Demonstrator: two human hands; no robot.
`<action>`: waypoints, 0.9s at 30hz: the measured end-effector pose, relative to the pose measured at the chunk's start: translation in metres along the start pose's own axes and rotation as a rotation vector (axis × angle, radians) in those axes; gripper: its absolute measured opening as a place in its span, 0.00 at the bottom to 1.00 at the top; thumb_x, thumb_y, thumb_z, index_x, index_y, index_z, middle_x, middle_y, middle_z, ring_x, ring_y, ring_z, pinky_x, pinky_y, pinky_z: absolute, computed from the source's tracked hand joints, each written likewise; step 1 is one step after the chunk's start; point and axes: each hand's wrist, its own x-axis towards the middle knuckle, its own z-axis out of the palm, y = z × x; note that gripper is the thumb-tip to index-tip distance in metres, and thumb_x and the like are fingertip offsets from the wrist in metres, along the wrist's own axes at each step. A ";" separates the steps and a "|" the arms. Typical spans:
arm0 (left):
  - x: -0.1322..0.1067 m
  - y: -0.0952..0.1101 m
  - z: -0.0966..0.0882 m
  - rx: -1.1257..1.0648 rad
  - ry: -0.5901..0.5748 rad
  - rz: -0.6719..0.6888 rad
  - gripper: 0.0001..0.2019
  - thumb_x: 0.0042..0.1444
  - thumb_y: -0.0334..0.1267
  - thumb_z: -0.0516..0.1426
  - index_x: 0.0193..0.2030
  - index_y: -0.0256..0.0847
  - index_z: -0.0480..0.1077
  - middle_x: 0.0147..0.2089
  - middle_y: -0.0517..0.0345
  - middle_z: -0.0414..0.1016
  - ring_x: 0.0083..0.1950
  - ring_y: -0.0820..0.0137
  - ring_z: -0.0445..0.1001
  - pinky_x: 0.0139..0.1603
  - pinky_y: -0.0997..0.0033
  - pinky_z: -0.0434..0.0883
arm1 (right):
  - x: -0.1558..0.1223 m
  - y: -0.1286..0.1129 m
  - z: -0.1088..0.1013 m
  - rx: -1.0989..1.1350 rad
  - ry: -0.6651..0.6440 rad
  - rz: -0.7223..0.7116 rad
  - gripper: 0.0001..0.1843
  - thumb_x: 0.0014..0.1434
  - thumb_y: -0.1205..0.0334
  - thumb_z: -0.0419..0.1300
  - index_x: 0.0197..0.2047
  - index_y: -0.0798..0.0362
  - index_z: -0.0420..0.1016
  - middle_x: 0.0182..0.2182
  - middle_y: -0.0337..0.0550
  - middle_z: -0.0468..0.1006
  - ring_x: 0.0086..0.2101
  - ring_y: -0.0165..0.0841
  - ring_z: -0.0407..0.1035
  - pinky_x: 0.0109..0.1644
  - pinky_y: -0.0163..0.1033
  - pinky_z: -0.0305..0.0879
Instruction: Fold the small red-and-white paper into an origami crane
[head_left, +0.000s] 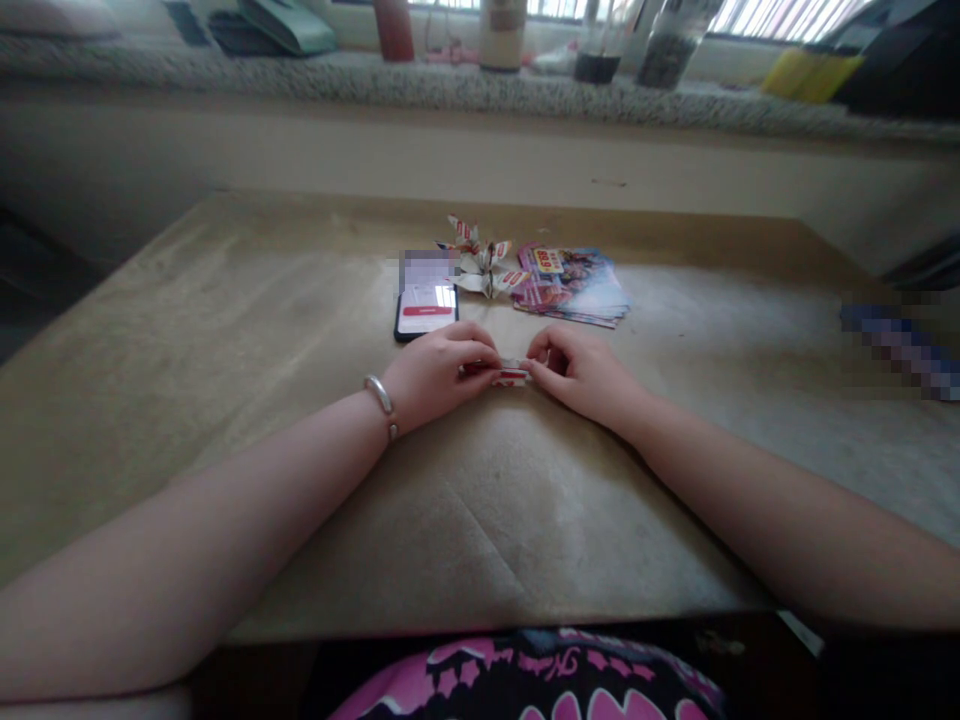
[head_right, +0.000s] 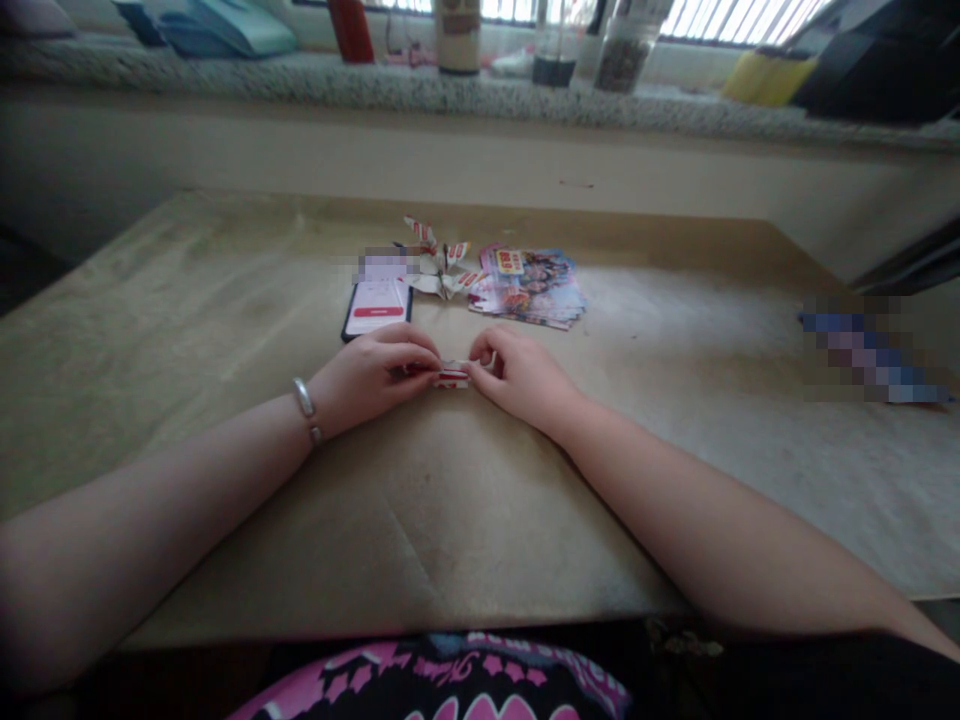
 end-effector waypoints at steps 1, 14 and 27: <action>0.000 -0.001 0.001 0.010 0.004 -0.001 0.07 0.57 0.35 0.56 0.35 0.38 0.75 0.39 0.54 0.73 0.37 0.73 0.71 0.39 0.73 0.70 | -0.001 -0.001 0.000 -0.002 0.021 -0.007 0.03 0.54 0.64 0.58 0.34 0.53 0.68 0.28 0.38 0.68 0.25 0.27 0.60 0.30 0.34 0.57; 0.003 -0.007 0.004 0.113 -0.028 0.014 0.06 0.56 0.32 0.57 0.35 0.38 0.76 0.35 0.55 0.73 0.36 0.72 0.69 0.40 0.71 0.68 | 0.001 -0.001 0.000 -0.330 -0.022 -0.244 0.06 0.59 0.62 0.55 0.34 0.52 0.73 0.37 0.46 0.74 0.39 0.37 0.64 0.44 0.41 0.60; 0.000 -0.008 -0.007 0.205 -0.150 0.109 0.10 0.59 0.31 0.53 0.39 0.41 0.76 0.36 0.56 0.73 0.37 0.71 0.69 0.39 0.72 0.66 | 0.003 0.007 -0.005 -0.324 -0.021 -0.461 0.10 0.60 0.63 0.54 0.31 0.53 0.75 0.35 0.45 0.77 0.37 0.36 0.65 0.44 0.41 0.62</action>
